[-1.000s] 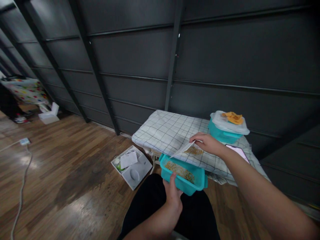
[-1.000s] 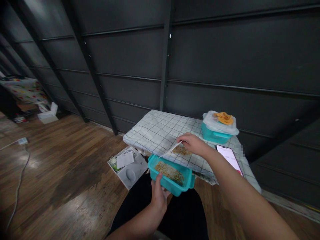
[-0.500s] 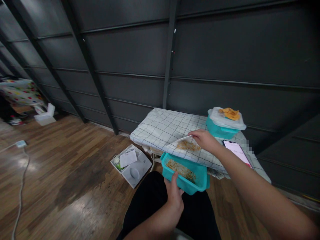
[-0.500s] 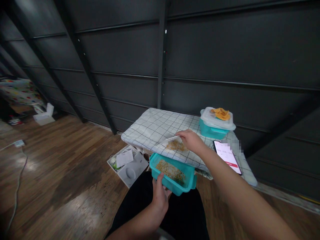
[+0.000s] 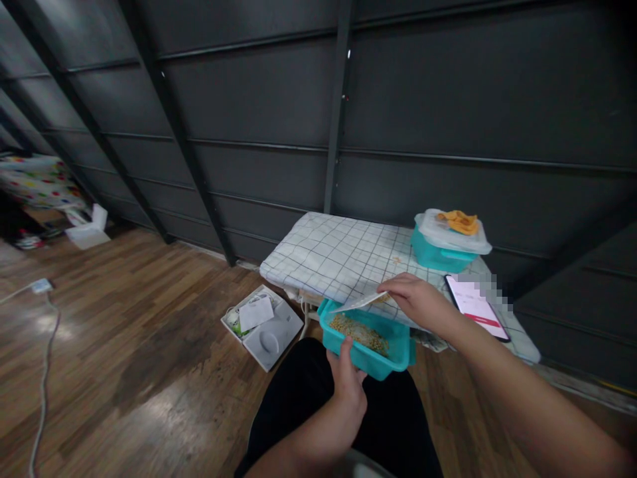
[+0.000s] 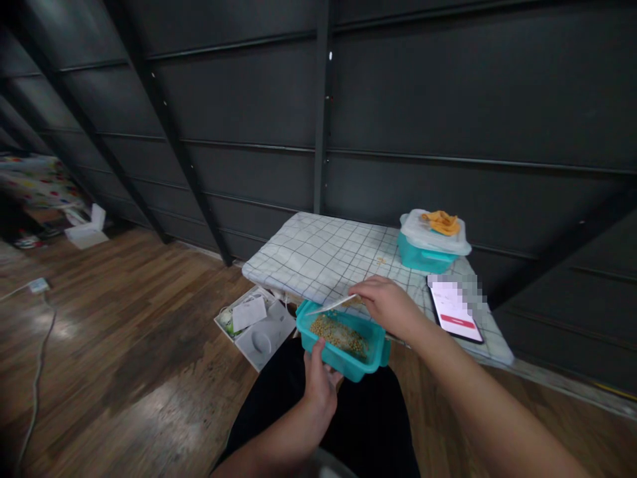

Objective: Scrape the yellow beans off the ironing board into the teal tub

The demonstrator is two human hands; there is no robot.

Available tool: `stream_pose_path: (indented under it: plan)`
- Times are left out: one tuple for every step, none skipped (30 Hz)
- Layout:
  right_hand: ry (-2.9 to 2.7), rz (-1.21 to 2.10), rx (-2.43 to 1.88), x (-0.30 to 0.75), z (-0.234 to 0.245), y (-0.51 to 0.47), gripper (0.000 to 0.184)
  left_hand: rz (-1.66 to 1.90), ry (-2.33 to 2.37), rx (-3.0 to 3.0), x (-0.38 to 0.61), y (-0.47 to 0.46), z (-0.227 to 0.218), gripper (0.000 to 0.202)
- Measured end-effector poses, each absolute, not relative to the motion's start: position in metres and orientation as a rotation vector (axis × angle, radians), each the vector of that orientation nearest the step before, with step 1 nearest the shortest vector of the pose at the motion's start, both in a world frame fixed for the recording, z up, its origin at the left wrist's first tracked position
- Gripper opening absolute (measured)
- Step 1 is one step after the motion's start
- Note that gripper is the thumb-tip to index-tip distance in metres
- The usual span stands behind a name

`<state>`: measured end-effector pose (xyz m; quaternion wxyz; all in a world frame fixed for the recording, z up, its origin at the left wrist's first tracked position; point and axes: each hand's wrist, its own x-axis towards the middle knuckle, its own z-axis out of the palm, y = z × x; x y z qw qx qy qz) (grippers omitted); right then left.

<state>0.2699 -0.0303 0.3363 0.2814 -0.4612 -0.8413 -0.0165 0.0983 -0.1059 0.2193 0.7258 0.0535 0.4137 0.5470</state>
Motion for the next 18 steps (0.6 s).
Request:
stream_pose_path:
  plan:
    - [-2.253, -0.037, -1.223, 0.268, 0.337, -0.034, 0.03, 1.207, 0.915, 0.116, 0.098, -0.106, 0.22, 0.049]
    - [-2.254, -0.028, -1.21, 0.267, 0.338, -0.037, 0.03, 1.212, 0.913, 0.113, 0.099, -0.106, 0.221, 0.049]
    - [-2.257, -0.018, -1.2, 0.266, 0.34, -0.04, 0.03, 1.218, 0.91, 0.109, 0.099, -0.105, 0.222, 0.049]
    - [-2.257, -0.009, -1.194, 0.265, 0.341, -0.042, 0.029, 1.223, 0.909, 0.102, 0.099, -0.105, 0.222, 0.049]
    - [-2.254, -0.002, -1.194, 0.265, 0.342, -0.044, 0.029, 1.223, 0.914, 0.09, 0.099, -0.104, 0.223, 0.049]
    - [-2.243, 0.0, -1.198, 0.266, 0.344, -0.045, 0.029, 1.219, 0.925, 0.079, 0.1, -0.103, 0.223, 0.05]
    - [-2.224, -0.004, -1.209, 0.267, 0.345, -0.045, 0.029, 1.21, 0.934, 0.072, 0.1, -0.103, 0.223, 0.052]
    - [-2.2, -0.012, -1.229, 0.27, 0.346, -0.045, 0.029, 1.202, 0.937, 0.07, 0.1, -0.103, 0.222, 0.054]
    - [-2.17, -0.028, -1.259, 0.274, 0.347, -0.044, 0.029, 1.199, 0.934, 0.074, 0.1, -0.103, 0.222, 0.056]
    - [-2.133, -0.051, -1.301, 0.28, 0.348, -0.044, 0.029, 1.202, 0.927, 0.085, 0.1, -0.103, 0.221, 0.058]
    - [-2.089, -0.086, -1.35, 0.286, 0.348, -0.044, 0.029, 1.214, 0.919, 0.099, 0.1, -0.104, 0.219, 0.06]
    - [-2.036, -0.132, -1.408, 0.293, 0.349, -0.045, 0.03, 1.228, 0.915, 0.11, 0.1, -0.104, 0.217, 0.062]
    - [-1.981, -0.184, -1.473, 0.3, 0.35, -0.047, 0.03, 1.243, 0.918, 0.116, 0.1, -0.104, 0.215, 0.063]
    - [-1.93, -0.24, -1.544, 0.307, 0.35, -0.05, 0.031, 1.255, 0.92, 0.116, 0.101, -0.104, 0.213, 0.065]
    - [-1.887, -0.297, -1.622, 0.311, 0.35, -0.054, 0.032, 1.264, 0.915, 0.113, 0.101, -0.103, 0.21, 0.067]
    - [-1.852, -0.353, -1.706, 0.314, 0.35, -0.059, 0.033, 1.268, 0.903, 0.106, 0.102, -0.102, 0.208, 0.068]
    - [-1.821, -0.408, -1.795, 0.315, 0.351, -0.064, 0.035, 1.266, 0.889, 0.099, 0.103, -0.102, 0.205, 0.068]
    - [-1.797, -0.458, -1.88, 0.314, 0.351, -0.068, 0.037, 1.259, 0.881, 0.095, 0.104, -0.101, 0.203, 0.068]
